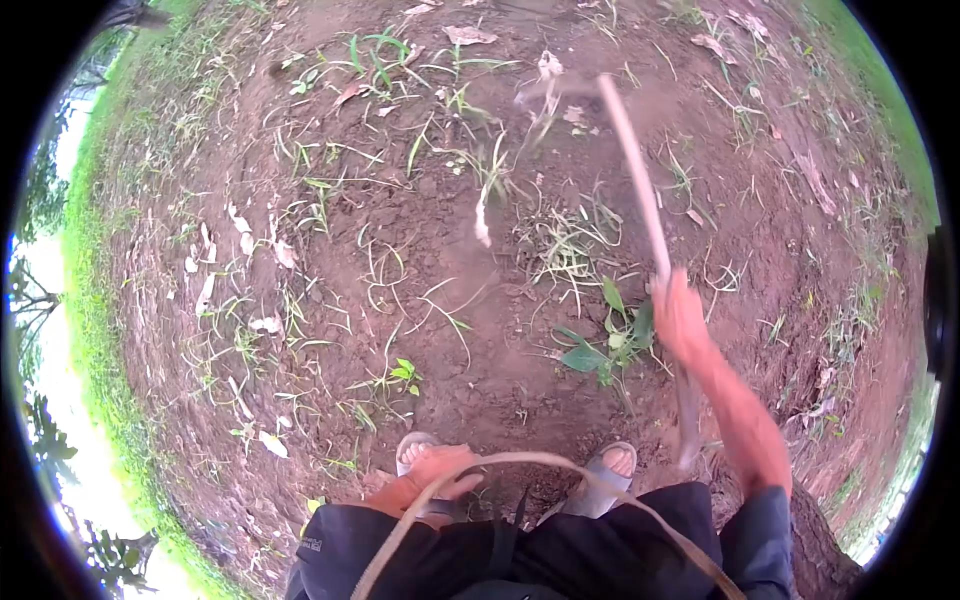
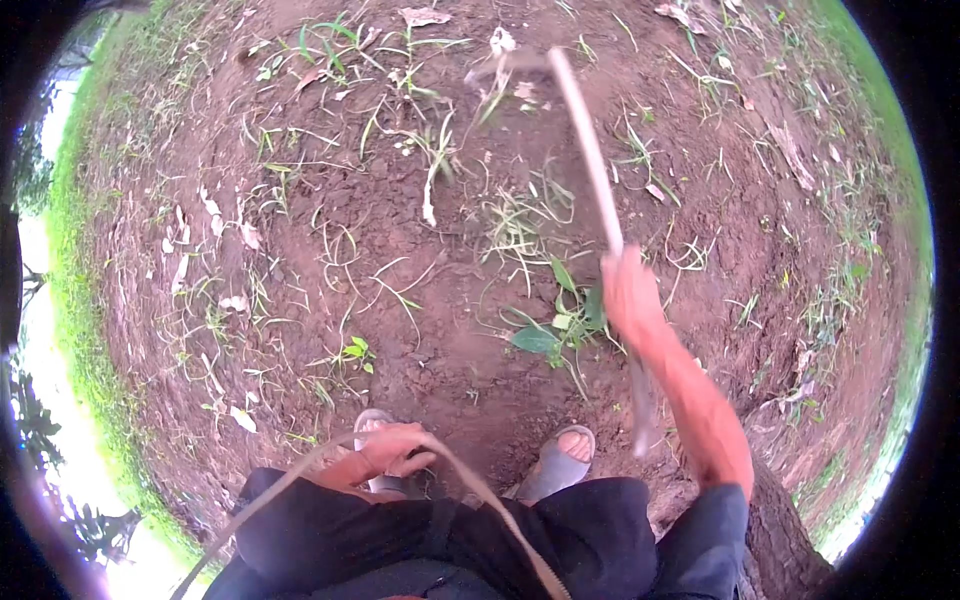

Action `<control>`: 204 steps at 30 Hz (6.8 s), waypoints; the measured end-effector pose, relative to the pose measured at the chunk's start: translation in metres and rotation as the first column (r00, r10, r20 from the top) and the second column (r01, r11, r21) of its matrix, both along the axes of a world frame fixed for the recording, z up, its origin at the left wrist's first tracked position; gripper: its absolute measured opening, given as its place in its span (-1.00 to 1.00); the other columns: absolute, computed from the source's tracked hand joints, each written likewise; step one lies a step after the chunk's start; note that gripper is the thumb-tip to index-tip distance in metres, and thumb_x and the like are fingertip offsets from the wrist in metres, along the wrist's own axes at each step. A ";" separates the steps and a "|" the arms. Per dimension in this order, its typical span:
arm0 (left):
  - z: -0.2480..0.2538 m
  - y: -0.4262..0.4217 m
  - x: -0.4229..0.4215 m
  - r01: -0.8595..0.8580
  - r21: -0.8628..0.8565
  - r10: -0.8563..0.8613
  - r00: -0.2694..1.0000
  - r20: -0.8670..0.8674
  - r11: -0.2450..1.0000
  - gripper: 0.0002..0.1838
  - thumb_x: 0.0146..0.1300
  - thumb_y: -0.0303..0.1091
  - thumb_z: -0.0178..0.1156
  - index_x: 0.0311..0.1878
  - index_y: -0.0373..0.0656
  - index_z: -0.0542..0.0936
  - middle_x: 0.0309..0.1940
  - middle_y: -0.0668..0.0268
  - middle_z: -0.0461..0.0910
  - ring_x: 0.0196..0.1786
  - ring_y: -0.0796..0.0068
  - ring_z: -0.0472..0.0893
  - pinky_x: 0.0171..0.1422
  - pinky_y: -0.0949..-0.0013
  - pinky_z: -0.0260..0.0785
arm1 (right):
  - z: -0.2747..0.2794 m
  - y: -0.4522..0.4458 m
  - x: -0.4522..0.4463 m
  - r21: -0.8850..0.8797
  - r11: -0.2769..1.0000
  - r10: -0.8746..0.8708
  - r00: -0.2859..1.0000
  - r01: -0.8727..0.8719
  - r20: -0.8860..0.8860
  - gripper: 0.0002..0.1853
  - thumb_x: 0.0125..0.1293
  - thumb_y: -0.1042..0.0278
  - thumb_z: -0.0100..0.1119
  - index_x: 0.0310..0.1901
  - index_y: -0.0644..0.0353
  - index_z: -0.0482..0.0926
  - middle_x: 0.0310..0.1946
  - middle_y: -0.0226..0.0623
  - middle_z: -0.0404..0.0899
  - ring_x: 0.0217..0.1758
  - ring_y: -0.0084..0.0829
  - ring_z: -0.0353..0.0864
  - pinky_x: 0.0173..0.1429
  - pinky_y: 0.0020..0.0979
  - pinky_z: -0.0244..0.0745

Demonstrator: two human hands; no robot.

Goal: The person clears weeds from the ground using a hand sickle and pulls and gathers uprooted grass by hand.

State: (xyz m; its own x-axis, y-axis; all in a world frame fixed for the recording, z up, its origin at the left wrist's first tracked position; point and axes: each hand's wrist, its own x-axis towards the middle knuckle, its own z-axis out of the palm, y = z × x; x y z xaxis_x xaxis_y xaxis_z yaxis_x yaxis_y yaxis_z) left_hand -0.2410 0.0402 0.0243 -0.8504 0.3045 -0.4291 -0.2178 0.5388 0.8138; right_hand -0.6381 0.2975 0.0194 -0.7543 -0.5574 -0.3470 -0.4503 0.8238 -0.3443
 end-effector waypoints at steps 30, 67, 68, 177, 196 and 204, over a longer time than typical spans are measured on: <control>0.006 -0.007 0.005 -0.151 0.062 0.159 0.976 -0.148 0.987 -0.70 0.24 -0.13 0.21 -0.09 -0.13 0.55 -0.36 0.17 0.49 -0.25 0.10 0.60 -0.16 0.10 0.44 | 0.036 -0.313 -0.081 0.176 0.872 0.459 0.888 -0.456 0.030 -0.78 0.30 0.35 0.02 -0.37 0.18 0.66 -0.53 -0.07 0.64 -0.40 -0.01 0.70 -0.34 -0.16 0.64; -0.006 -0.012 0.017 -0.151 0.213 0.194 0.961 -0.198 0.965 -0.68 0.25 -0.12 0.20 -0.05 -0.12 0.54 -0.28 0.18 0.53 -0.18 0.09 0.60 -0.10 0.11 0.45 | 0.009 -0.169 0.017 0.012 0.977 0.211 0.974 -0.211 -0.082 -0.68 0.46 0.18 -0.05 -0.08 0.35 0.36 -0.46 0.22 0.49 -0.48 0.01 0.57 -0.44 -0.07 0.43; -0.006 -0.010 0.019 -0.154 0.206 0.196 0.959 -0.203 0.966 -0.68 0.25 -0.12 0.20 -0.05 -0.12 0.54 -0.28 0.18 0.53 -0.18 0.09 0.60 -0.10 0.11 0.45 | 0.008 -0.202 0.001 -0.169 0.985 -0.025 0.999 0.020 -0.031 -0.64 0.47 0.11 -0.04 -0.15 0.34 0.38 -0.56 0.15 0.49 -0.44 0.09 0.59 -0.39 0.03 0.44; 0.051 -0.157 0.003 -0.655 0.449 0.682 -0.140 0.718 -0.608 -0.69 0.48 -0.12 -0.04 -0.14 -0.18 0.50 -0.38 0.27 0.58 -0.33 0.40 0.61 -0.15 0.25 0.55 | 0.177 -0.257 0.234 -0.146 0.904 0.381 0.604 -0.401 0.700 -0.52 0.42 -0.08 0.04 -0.13 0.31 0.42 -0.63 -0.40 0.38 -0.63 -0.48 0.38 -0.60 -0.34 0.28; 0.048 -0.232 0.109 -0.574 0.413 0.699 -0.477 0.533 -0.707 -0.64 0.45 -0.10 0.01 -0.03 -0.27 0.42 -0.36 0.22 0.56 -0.33 0.37 0.60 -0.16 0.27 0.57 | 0.151 -0.338 0.351 -0.199 0.895 0.404 0.536 -0.399 0.742 -0.55 0.42 0.03 0.04 -0.12 0.39 0.40 -0.50 0.17 0.57 -0.47 0.10 0.65 -0.40 -0.05 0.51; 0.034 -0.292 0.091 -0.886 0.196 0.882 -0.348 0.318 -0.420 -0.73 0.45 -0.29 0.03 -0.12 -0.37 0.50 -0.28 0.10 0.65 -0.27 0.33 0.69 -0.13 0.30 0.65 | 0.105 -0.388 0.351 -0.128 0.798 0.587 0.711 -0.589 0.388 -0.55 0.42 0.08 0.02 -0.02 0.41 0.31 -0.41 0.32 0.58 -0.30 0.28 0.63 -0.29 0.09 0.56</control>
State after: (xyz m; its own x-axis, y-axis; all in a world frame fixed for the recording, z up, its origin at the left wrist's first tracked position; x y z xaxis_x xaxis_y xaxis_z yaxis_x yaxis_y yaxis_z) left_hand -0.1504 -0.2520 0.0579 -0.1058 -0.7860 -0.6091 -0.1521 -0.5925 0.7911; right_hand -0.2872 -0.0903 0.1241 -0.0744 -0.8399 -0.5376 -0.6727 0.4402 -0.5947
